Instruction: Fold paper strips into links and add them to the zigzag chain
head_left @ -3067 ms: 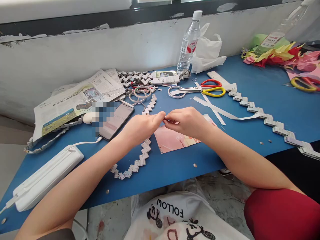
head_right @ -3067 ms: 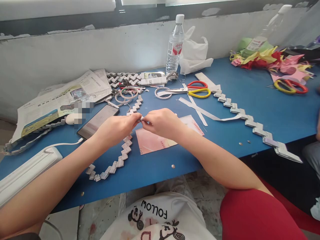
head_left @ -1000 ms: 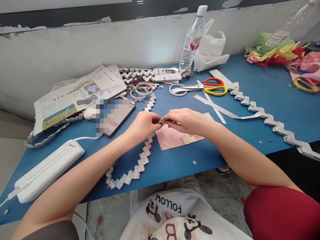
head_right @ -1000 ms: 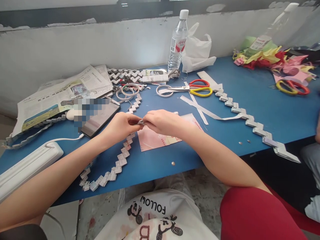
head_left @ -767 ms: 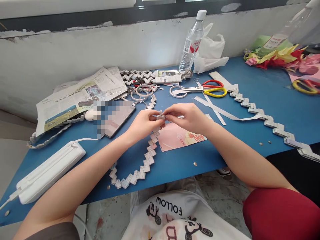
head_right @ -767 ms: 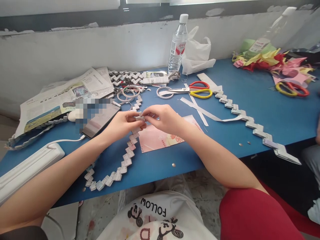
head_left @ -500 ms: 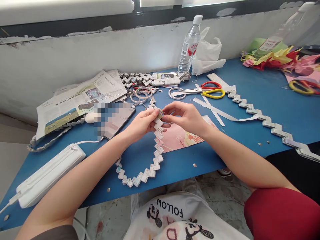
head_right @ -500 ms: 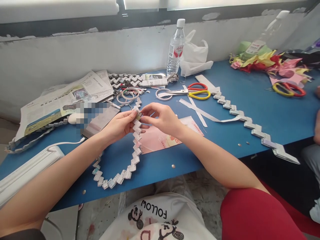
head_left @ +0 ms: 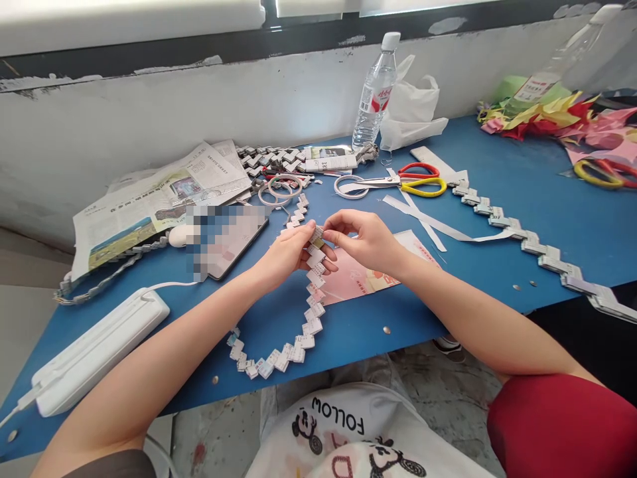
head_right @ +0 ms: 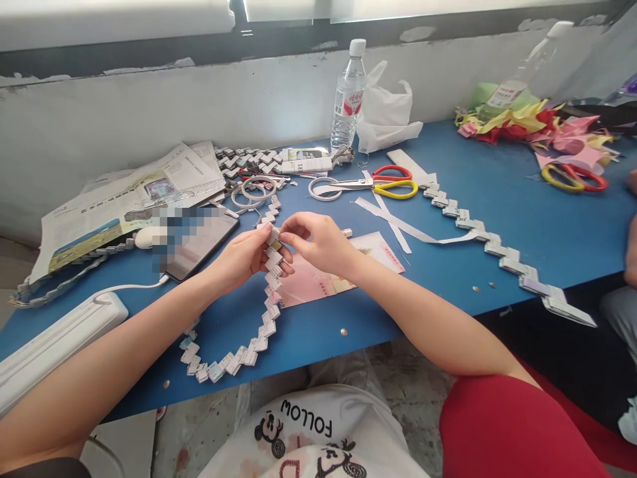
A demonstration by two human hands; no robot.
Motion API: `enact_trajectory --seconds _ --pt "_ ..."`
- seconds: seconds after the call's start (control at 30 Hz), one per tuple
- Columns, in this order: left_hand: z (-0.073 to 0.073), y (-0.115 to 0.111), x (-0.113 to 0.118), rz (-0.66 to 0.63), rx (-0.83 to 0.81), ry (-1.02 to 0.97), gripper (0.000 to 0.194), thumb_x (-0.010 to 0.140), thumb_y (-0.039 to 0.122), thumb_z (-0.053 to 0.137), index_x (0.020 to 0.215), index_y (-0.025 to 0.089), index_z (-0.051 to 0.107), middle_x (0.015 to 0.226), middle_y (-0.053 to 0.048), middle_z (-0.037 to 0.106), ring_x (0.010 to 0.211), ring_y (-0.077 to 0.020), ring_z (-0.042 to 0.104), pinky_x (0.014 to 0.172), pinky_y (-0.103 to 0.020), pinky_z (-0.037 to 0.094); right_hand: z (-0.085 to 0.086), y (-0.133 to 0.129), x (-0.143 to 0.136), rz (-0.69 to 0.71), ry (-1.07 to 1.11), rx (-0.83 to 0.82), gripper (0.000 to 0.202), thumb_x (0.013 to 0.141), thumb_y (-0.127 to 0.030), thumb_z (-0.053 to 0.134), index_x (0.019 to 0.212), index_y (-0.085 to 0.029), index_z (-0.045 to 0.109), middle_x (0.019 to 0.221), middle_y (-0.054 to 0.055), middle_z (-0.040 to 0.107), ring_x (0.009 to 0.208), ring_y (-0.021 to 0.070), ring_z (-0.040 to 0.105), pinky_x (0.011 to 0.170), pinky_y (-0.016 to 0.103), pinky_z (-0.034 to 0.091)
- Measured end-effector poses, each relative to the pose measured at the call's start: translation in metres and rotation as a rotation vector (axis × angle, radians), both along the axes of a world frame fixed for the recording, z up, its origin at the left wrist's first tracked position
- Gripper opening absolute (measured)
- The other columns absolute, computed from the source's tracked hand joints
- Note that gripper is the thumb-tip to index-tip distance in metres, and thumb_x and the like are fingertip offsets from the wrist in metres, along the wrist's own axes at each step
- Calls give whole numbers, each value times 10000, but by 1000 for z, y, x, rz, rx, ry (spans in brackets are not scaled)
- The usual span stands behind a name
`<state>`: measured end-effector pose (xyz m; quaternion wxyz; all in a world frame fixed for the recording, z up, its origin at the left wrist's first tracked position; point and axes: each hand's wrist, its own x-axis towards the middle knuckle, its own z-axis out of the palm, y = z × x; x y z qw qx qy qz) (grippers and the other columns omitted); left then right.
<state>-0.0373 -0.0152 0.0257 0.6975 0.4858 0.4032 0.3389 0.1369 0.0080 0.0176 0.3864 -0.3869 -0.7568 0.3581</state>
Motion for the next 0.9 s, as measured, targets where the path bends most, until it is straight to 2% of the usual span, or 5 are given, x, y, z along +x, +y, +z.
enact_trajectory --seconds 0.3,0.47,0.57,0.7,0.9 --pt "0 -4 3 26 50 -25 436 919 573 445 876 146 519 692 -38 658 619 -187 693 582 -298 556 -8 -2 -6 -60 90 37 105 850 -272 616 829 -172 640 772 33 696 716 155 633 675 290 510" --pt "5 -3 -1 -93 74 -113 453 879 605 500 951 158 507 677 -9 641 562 -186 688 546 -290 552 -2 7 5 51 122 380 120 873 -281 630 949 -203 679 882 37 688 725 133 625 641 266 531" --pt "8 -4 -2 -144 53 -115 504 854 656 492 888 153 505 661 -11 630 547 -194 686 516 -289 548 -1 10 10 128 106 569 145 904 -258 598 1007 -230 697 933 46 695 762 129 644 644 250 544" --pt "12 -7 -2 -196 44 -100 544 849 691 454 825 150 502 620 -9 610 523 -191 676 483 -277 533 -2 10 13 122 73 716 150 898 -240 614 1001 -253 721 901 39 708 754 132 672 677 250 569" --pt "18 -10 -2 -234 72 -58 389 863 540 579 844 164 482 656 19 605 549 -179 693 467 -226 495 -3 9 14 81 99 860 136 860 -179 654 939 -253 736 819 27 720 707 126 671 649 240 565"
